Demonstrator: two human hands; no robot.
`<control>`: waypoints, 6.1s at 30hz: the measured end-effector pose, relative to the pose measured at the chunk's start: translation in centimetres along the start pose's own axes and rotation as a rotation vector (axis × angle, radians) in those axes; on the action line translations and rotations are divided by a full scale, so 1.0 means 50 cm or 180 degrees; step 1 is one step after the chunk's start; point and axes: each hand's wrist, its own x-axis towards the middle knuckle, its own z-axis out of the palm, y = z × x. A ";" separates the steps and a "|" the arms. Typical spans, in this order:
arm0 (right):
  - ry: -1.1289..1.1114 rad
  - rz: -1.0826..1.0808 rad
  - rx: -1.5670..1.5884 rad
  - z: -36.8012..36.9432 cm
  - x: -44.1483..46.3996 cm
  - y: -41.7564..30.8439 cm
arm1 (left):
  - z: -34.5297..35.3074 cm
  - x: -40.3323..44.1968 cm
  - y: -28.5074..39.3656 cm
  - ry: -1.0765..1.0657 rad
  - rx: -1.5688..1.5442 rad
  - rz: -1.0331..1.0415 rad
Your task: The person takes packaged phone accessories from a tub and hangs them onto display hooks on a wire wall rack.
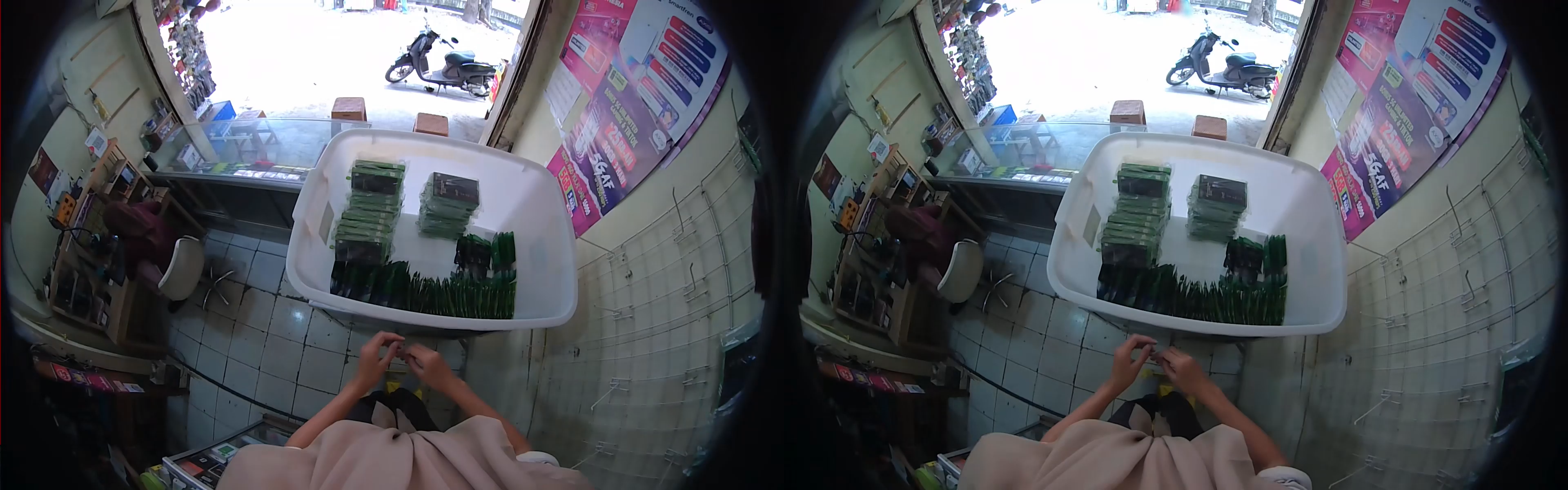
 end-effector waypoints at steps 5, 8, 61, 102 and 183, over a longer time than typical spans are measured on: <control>0.1068 -0.0707 0.0072 -0.213 0.193 -0.090 | 0.015 0.246 0.124 0.0285 -0.1080 0.0598; 0.1847 -0.0392 0.0353 -0.309 0.315 0.035 | 0.057 0.419 0.097 0.0441 -0.1099 0.0729; 0.4718 -0.0603 -0.0964 -0.550 -0.223 -0.455 | 0.361 0.202 0.641 -0.3420 -0.2008 0.2078; 0.5517 -0.0582 -0.4354 -0.798 -0.365 -0.668 | 0.601 0.085 1.030 -0.1297 -0.2743 0.3684; 0.1521 0.0208 -0.0435 -0.209 0.136 0.010 | 0.018 0.204 0.100 0.0438 -0.0154 -0.0100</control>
